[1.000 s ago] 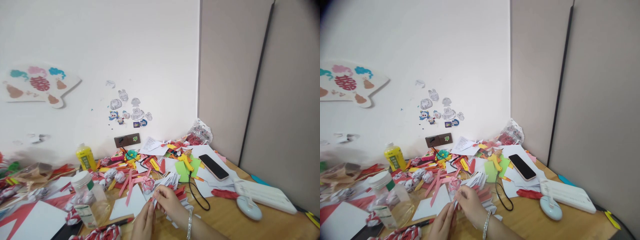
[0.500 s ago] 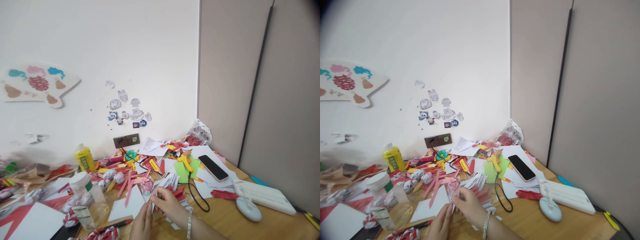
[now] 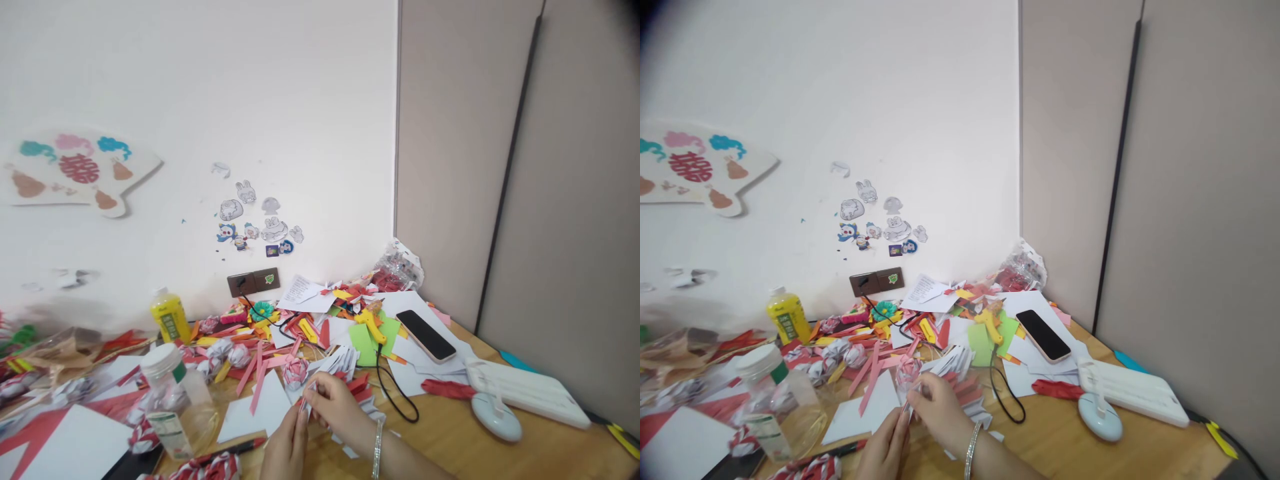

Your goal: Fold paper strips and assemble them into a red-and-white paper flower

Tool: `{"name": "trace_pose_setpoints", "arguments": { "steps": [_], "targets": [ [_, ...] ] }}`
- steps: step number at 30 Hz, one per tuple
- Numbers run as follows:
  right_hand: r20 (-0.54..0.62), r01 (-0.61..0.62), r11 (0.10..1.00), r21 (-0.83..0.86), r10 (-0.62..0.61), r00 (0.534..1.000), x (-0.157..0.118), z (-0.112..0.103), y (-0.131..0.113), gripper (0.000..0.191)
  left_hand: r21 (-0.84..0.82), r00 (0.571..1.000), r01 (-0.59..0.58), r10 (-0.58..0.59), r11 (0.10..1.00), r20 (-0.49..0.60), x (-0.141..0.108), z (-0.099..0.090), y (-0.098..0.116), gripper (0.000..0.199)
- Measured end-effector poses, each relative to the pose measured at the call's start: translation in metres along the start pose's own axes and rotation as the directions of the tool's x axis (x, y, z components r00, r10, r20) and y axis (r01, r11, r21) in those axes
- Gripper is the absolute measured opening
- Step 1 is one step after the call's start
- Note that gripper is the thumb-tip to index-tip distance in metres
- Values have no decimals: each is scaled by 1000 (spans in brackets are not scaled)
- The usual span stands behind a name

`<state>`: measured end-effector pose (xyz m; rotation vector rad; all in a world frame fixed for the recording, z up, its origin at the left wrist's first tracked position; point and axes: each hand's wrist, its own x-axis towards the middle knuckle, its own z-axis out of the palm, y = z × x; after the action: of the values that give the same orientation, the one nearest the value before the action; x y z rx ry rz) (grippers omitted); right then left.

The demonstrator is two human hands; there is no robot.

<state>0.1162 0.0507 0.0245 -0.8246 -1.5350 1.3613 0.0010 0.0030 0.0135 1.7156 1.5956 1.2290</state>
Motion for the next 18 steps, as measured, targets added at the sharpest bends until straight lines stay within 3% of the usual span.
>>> {"name": "trace_pose_setpoints", "arguments": {
  "steps": [9, 18],
  "targets": [
    [57, 14, 1000, 21, -15, 998, -2, 0, -4, 22, -22, 999, 33, -33, 999, -6, 1, 0, -2, 45],
    [18, 28, 999, -30, -28, 999, -2, 1, -3, 15, -60, 999, 51, -50, 997, 10, 3, -2, -2, 39]
  ]
}}
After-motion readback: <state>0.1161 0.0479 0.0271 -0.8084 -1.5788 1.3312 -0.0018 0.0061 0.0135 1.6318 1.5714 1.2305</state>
